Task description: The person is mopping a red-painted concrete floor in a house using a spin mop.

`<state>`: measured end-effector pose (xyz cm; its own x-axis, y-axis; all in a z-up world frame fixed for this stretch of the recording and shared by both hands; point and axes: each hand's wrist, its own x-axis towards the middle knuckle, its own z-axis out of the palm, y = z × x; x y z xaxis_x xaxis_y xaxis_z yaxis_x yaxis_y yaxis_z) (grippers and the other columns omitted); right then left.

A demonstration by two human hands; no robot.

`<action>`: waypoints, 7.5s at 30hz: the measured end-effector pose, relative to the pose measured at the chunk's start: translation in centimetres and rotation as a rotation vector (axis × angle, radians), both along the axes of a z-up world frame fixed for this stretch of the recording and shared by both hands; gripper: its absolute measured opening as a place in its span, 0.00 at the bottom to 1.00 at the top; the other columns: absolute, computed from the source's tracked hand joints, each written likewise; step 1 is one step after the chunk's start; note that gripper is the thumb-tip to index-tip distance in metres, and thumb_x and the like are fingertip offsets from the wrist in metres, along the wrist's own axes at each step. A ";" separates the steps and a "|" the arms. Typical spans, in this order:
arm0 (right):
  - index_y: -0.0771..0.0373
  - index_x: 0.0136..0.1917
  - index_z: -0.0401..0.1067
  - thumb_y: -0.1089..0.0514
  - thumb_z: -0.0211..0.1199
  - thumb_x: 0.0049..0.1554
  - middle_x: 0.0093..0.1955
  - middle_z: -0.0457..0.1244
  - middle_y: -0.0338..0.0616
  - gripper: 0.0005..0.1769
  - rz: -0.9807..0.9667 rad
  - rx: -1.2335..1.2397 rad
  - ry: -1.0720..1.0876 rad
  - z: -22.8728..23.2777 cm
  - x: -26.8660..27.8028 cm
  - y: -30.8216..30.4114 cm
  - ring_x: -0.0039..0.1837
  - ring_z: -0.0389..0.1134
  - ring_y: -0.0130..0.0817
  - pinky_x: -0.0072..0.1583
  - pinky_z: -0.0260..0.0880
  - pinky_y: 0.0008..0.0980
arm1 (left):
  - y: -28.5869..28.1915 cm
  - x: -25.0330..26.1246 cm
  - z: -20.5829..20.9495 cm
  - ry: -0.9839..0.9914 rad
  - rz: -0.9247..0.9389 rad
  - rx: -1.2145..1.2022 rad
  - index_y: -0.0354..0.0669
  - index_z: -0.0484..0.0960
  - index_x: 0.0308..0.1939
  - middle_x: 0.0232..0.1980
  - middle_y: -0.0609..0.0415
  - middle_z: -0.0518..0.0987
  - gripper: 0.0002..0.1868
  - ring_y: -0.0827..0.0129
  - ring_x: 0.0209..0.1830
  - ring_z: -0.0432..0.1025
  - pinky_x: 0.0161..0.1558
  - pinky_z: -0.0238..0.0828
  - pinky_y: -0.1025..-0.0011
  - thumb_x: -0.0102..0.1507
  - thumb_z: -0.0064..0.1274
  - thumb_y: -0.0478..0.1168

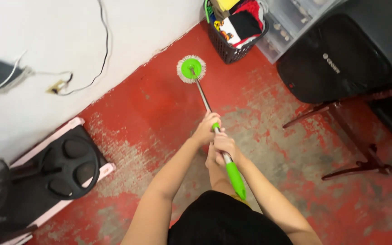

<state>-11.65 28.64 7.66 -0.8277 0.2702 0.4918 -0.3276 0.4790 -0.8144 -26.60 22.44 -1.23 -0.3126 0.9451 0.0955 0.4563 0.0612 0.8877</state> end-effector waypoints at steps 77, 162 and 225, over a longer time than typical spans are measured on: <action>0.65 0.33 0.63 0.63 0.57 0.54 0.34 0.58 0.48 0.09 -0.445 -0.094 0.015 6.7 68.5 -37.9 0.42 0.64 0.46 0.61 0.67 0.47 | -29.4 66.9 -1.3 -0.072 -0.621 0.022 0.49 0.78 0.31 0.42 0.58 0.78 0.13 0.53 0.65 0.66 0.72 0.48 0.40 0.48 0.67 0.42; 0.67 0.34 0.59 0.72 0.53 0.44 0.34 0.53 0.48 0.06 -0.818 -0.089 -0.091 7.4 63.5 -38.9 0.43 0.62 0.47 0.66 0.65 0.49 | -23.3 64.7 -4.1 0.026 -1.018 0.099 0.51 0.76 0.28 0.37 0.60 0.75 0.15 0.57 0.54 0.68 0.63 0.52 0.31 0.45 0.69 0.45; 0.62 0.31 0.57 0.71 0.57 0.34 0.31 0.52 0.46 0.13 -0.938 -0.061 -0.109 2.7 57.0 -33.7 0.39 0.55 0.47 0.47 0.60 0.38 | -15.2 59.3 -5.5 0.069 -1.094 0.155 0.46 0.75 0.26 0.33 0.53 0.73 0.10 0.54 0.43 0.66 0.49 0.62 0.57 0.46 0.61 0.39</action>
